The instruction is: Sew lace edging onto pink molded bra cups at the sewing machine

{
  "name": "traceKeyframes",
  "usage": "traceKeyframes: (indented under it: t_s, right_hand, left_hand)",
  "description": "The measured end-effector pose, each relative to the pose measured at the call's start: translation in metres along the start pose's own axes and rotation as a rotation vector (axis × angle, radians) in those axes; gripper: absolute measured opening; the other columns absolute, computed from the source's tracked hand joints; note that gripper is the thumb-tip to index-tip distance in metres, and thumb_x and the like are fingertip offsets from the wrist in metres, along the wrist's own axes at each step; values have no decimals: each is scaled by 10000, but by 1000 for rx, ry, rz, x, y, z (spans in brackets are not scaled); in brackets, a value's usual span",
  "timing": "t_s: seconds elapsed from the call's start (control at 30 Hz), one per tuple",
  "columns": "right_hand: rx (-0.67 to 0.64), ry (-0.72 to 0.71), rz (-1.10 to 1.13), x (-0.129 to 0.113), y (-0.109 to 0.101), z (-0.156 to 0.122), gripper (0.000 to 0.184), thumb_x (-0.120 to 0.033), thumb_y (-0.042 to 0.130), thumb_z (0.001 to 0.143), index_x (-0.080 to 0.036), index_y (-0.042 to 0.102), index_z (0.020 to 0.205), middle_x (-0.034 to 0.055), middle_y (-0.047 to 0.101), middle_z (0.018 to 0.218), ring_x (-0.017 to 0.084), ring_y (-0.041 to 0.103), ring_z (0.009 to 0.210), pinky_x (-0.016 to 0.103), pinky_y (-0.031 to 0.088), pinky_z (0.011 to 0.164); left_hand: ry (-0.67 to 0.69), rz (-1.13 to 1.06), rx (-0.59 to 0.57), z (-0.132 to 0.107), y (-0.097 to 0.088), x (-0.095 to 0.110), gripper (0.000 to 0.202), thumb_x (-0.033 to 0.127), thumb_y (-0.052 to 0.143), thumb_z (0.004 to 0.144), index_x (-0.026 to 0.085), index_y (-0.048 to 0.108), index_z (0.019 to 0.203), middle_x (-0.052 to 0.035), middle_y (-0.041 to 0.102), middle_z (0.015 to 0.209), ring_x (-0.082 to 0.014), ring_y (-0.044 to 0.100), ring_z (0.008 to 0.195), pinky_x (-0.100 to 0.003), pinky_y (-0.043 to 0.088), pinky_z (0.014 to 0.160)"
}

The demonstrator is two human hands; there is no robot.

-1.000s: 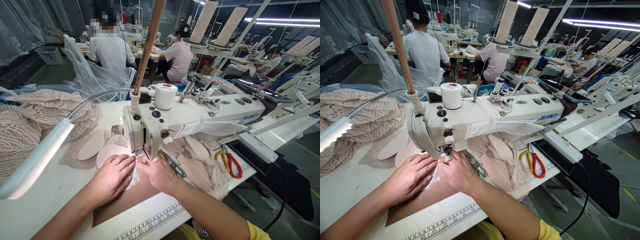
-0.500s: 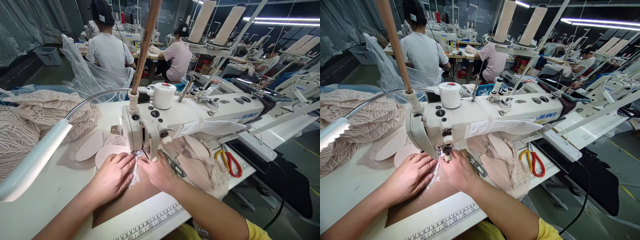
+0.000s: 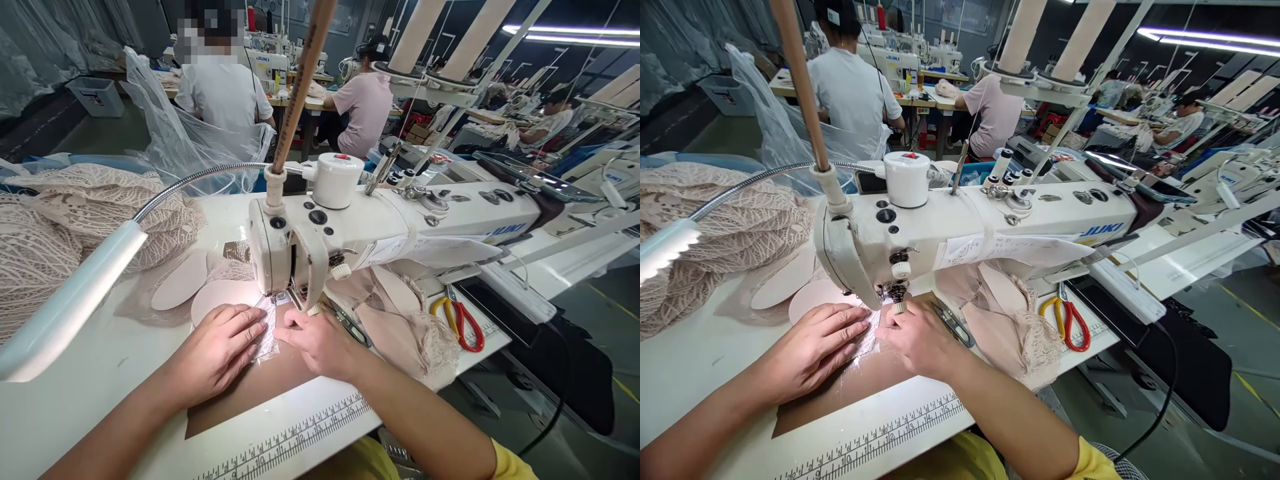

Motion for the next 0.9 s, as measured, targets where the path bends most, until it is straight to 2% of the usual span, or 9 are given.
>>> traceKeyframes:
  t_s: [0.23, 0.4, 0.6, 0.77, 0.9]
  right_hand:
    - [-96, -51, 28, -5, 9, -1, 402, 4, 503, 748, -230, 619, 1053, 14, 543, 887, 143, 412, 746, 269, 271, 636]
    - [-69, -73, 52, -4, 9, -2, 433, 19, 485, 741, -225, 616, 1074, 15, 556, 881, 146, 418, 752, 274, 293, 669]
    - [2, -80, 76, -3, 6, -3, 372, -17, 465, 767, -187, 640, 1048, 27, 543, 831, 152, 419, 738, 277, 296, 626]
    - [-33, -74, 95, -6, 9, -3, 402, -13, 494, 749, -204, 626, 1078, 22, 552, 844, 155, 412, 753, 276, 298, 653]
    - [-80, -77, 38, -10, 12, -1, 354, -6, 528, 739, -202, 621, 1018, 15, 559, 842, 159, 409, 786, 279, 277, 656]
  left_hand:
    - [40, -80, -25, -2, 5, 1, 339, 147, 471, 911, 185, 566, 1234, -132, 595, 1140, -263, 525, 1051, -413, 448, 860]
    - [57, -97, -32, -1, 5, 3, 326, 117, 461, 905, 186, 583, 1199, -120, 601, 1068, -241, 534, 986, -389, 441, 821]
    - [70, -108, -63, -1, 6, 6, 364, 98, 442, 901, 221, 575, 1217, -104, 590, 1000, -229, 520, 906, -391, 424, 787]
    - [72, -110, -71, -1, 7, 7, 385, 110, 461, 902, 255, 558, 1245, -92, 589, 1006, -228, 530, 906, -391, 426, 782]
    - [68, -116, -85, -2, 7, 7, 354, 109, 450, 914, 232, 571, 1223, -101, 601, 1096, -234, 524, 983, -402, 429, 831]
Point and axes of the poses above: each hand's wrist, its own z-axis towards the middle knuckle, its own y-axis out of the palm, x = y × z, the point moved 7 cm from there along z, towards the middle knuckle
